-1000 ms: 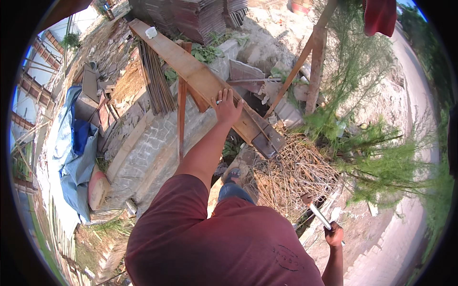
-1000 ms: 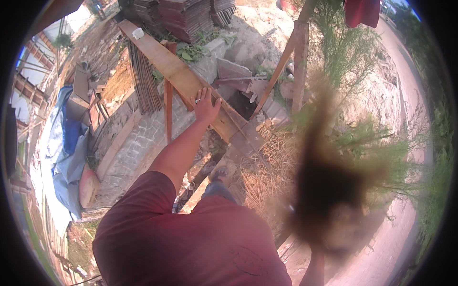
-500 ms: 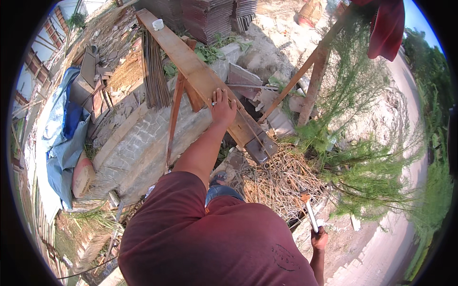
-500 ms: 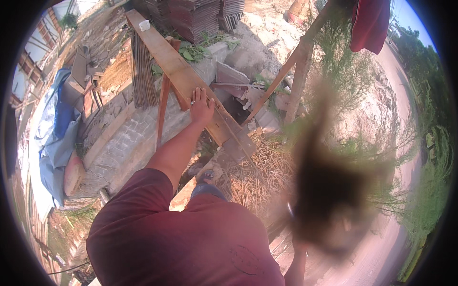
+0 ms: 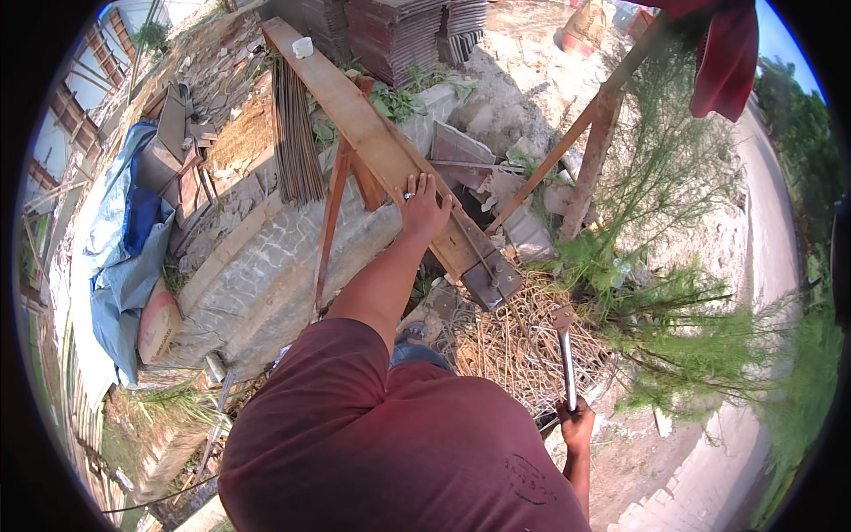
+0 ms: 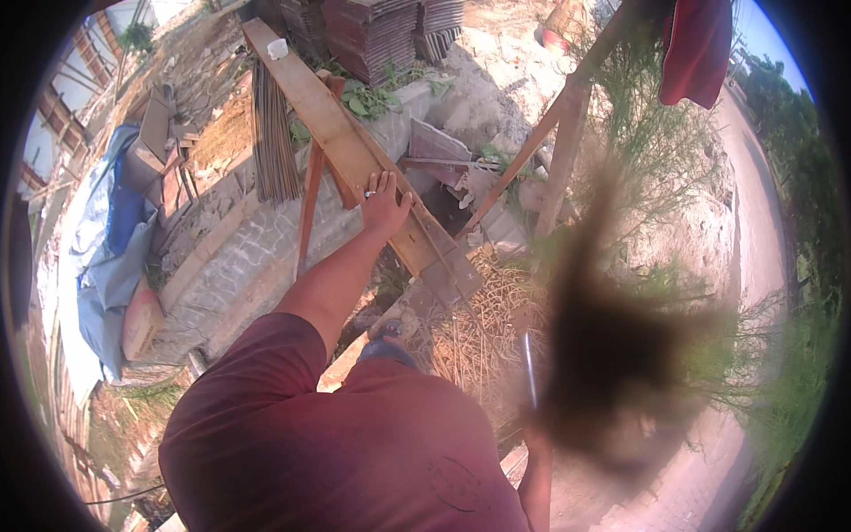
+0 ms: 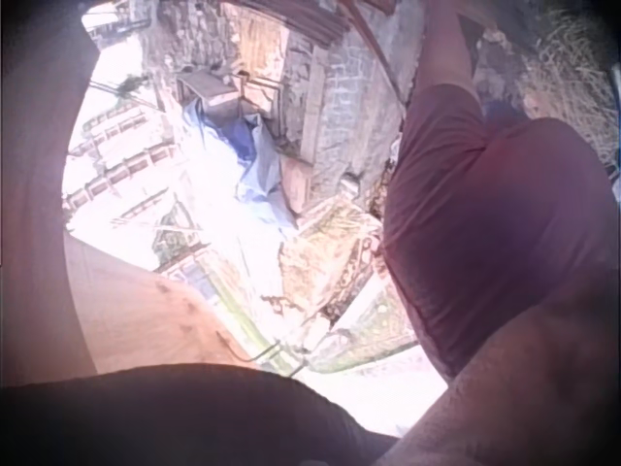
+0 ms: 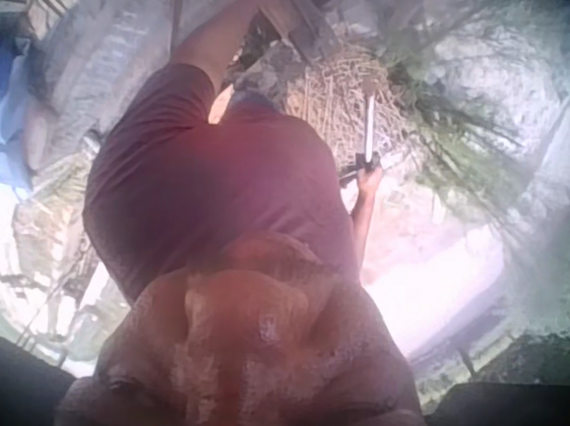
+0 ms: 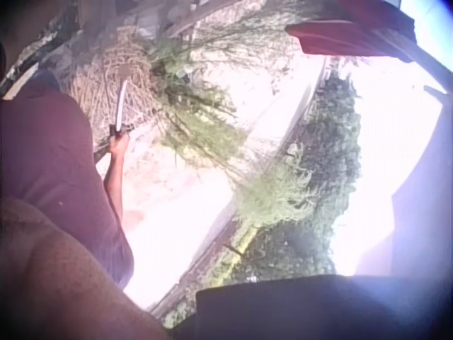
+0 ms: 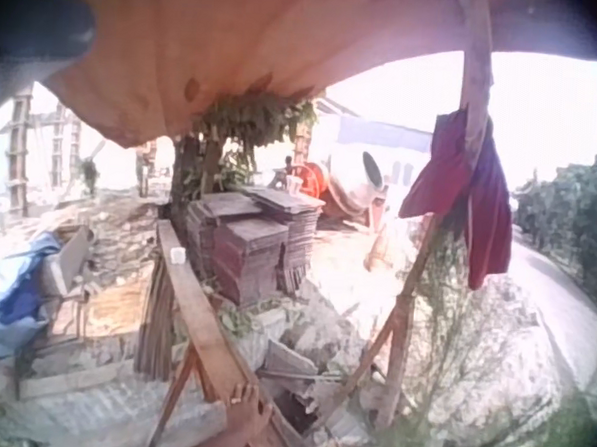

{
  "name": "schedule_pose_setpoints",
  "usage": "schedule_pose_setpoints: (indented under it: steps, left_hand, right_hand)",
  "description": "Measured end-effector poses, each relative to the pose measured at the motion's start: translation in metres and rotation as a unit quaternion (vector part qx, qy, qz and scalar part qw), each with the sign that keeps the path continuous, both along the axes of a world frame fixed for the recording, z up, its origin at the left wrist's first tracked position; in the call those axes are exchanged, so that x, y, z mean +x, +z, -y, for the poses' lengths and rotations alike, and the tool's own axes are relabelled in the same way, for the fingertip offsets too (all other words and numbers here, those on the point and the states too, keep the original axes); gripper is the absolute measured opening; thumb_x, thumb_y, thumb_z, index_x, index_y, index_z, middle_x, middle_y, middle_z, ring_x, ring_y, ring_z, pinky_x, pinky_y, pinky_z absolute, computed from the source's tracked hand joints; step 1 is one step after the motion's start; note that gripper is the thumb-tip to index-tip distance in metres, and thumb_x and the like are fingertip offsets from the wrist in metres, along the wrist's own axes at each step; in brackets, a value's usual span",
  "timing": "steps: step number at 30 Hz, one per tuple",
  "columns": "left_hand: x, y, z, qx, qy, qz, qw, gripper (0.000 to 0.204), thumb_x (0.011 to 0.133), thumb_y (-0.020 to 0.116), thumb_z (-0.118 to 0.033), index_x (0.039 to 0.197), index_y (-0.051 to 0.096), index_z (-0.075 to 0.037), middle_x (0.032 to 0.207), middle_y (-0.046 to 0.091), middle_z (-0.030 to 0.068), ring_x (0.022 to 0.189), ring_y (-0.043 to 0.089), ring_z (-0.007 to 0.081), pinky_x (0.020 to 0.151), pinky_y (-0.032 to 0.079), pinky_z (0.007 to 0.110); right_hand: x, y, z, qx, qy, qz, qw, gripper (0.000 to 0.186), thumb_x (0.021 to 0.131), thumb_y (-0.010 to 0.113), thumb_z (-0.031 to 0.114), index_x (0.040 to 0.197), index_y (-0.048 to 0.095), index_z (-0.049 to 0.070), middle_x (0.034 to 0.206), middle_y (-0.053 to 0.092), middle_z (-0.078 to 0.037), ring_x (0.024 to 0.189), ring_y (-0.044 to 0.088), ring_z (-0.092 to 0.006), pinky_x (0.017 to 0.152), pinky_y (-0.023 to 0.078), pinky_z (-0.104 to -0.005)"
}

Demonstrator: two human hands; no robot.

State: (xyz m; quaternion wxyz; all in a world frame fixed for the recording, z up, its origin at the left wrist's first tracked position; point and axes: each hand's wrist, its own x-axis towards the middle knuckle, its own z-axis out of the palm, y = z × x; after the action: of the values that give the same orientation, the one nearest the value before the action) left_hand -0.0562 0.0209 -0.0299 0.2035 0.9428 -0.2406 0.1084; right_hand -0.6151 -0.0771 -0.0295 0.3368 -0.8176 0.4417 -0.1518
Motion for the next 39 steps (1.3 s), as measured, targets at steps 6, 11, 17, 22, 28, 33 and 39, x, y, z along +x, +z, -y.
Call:
schedule_pose_setpoints:
  steps: [6, 11, 17, 22, 28, 33, 39]
  left_hand:
    - [0.001, -0.002, -0.001, -0.003, 0.004, -0.012, 1.000, 0.066, 0.088, 0.047, -0.044, 0.141, 0.035, -0.008, 0.147, 0.033, 0.0077, 0.140, 0.020, 0.0255, 0.113, 0.005, 0.053]
    - [0.005, -0.007, 0.004, 0.031, 0.000, -0.016, 0.999, 0.066, 0.088, 0.046, -0.045, 0.142, 0.034, -0.009, 0.149, 0.032, 0.0068, 0.141, 0.019, 0.0251, 0.113, 0.005, 0.054]
    - [0.005, 0.001, -0.001, 0.079, 0.014, -0.022, 0.997, 0.066, 0.089, 0.043, -0.047, 0.143, 0.032, -0.010, 0.149, 0.030, 0.0059, 0.141, 0.018, 0.0244, 0.112, 0.008, 0.056]
    - [0.005, 0.003, 0.004, 0.094, 0.004, -0.012, 0.996, 0.065, 0.090, 0.043, -0.047, 0.143, 0.032, -0.010, 0.150, 0.030, 0.0061, 0.141, 0.018, 0.0245, 0.111, 0.009, 0.057]
    - [0.007, 0.002, 0.006, 0.091, 0.007, -0.016, 0.996, 0.065, 0.090, 0.043, -0.047, 0.143, 0.032, -0.011, 0.150, 0.029, 0.0050, 0.141, 0.018, 0.0235, 0.112, 0.009, 0.056]
    - [0.004, -0.003, -0.001, 0.091, 0.014, -0.010, 0.996, 0.064, 0.090, 0.043, -0.047, 0.143, 0.033, -0.012, 0.150, 0.029, 0.0043, 0.141, 0.019, 0.0227, 0.112, 0.008, 0.056]
    - [0.004, -0.004, 0.001, 0.103, 0.016, 0.021, 0.994, 0.062, 0.091, 0.042, -0.048, 0.142, 0.034, -0.013, 0.149, 0.030, 0.0035, 0.140, 0.021, 0.0219, 0.112, 0.010, 0.055]
  right_hand:
    - [0.012, 0.020, -0.007, 0.049, -0.012, 0.013, 0.999, 0.013, 0.075, 0.069, 0.005, 0.073, 0.056, 0.002, 0.060, 0.050, 0.001, 0.057, 0.043, -0.0078, 0.052, 0.037, -0.0254]
    - [0.009, 0.026, -0.005, 0.097, 0.010, 0.061, 0.993, 0.014, 0.078, 0.071, 0.006, 0.076, 0.058, 0.002, 0.063, 0.050, 0.004, 0.059, 0.042, -0.0073, 0.052, 0.036, -0.0248]
    - [0.034, 0.111, 0.027, 0.023, 0.069, -0.060, 0.996, 0.032, 0.080, 0.072, 0.028, 0.073, 0.052, 0.003, 0.057, 0.049, -0.011, 0.053, 0.044, -0.0226, 0.051, 0.039, -0.0352]
    - [0.071, 0.115, 0.083, -0.090, 0.116, -0.254, 0.956, 0.026, 0.077, 0.064, 0.030, 0.085, 0.059, 0.006, 0.074, 0.062, -0.022, 0.071, 0.061, -0.0408, 0.064, 0.047, -0.0482]
    - [0.122, 0.087, 0.118, -0.061, 0.287, -0.218, 0.931, 0.019, 0.074, 0.063, 0.021, 0.079, 0.055, 0.005, 0.066, 0.059, -0.018, 0.062, 0.058, -0.0373, 0.059, 0.046, -0.0435]
    - [0.164, 0.083, 0.135, -0.085, 0.349, -0.284, 0.889, 0.016, 0.074, 0.067, 0.019, 0.078, 0.059, 0.006, 0.071, 0.064, -0.015, 0.065, 0.061, -0.0348, 0.058, 0.048, -0.0411]
    - [0.178, 0.072, 0.166, -0.168, 0.338, -0.243, 0.894, 0.019, 0.072, 0.071, 0.024, 0.075, 0.061, 0.008, 0.068, 0.061, -0.014, 0.066, 0.060, -0.0326, 0.058, 0.047, -0.0409]
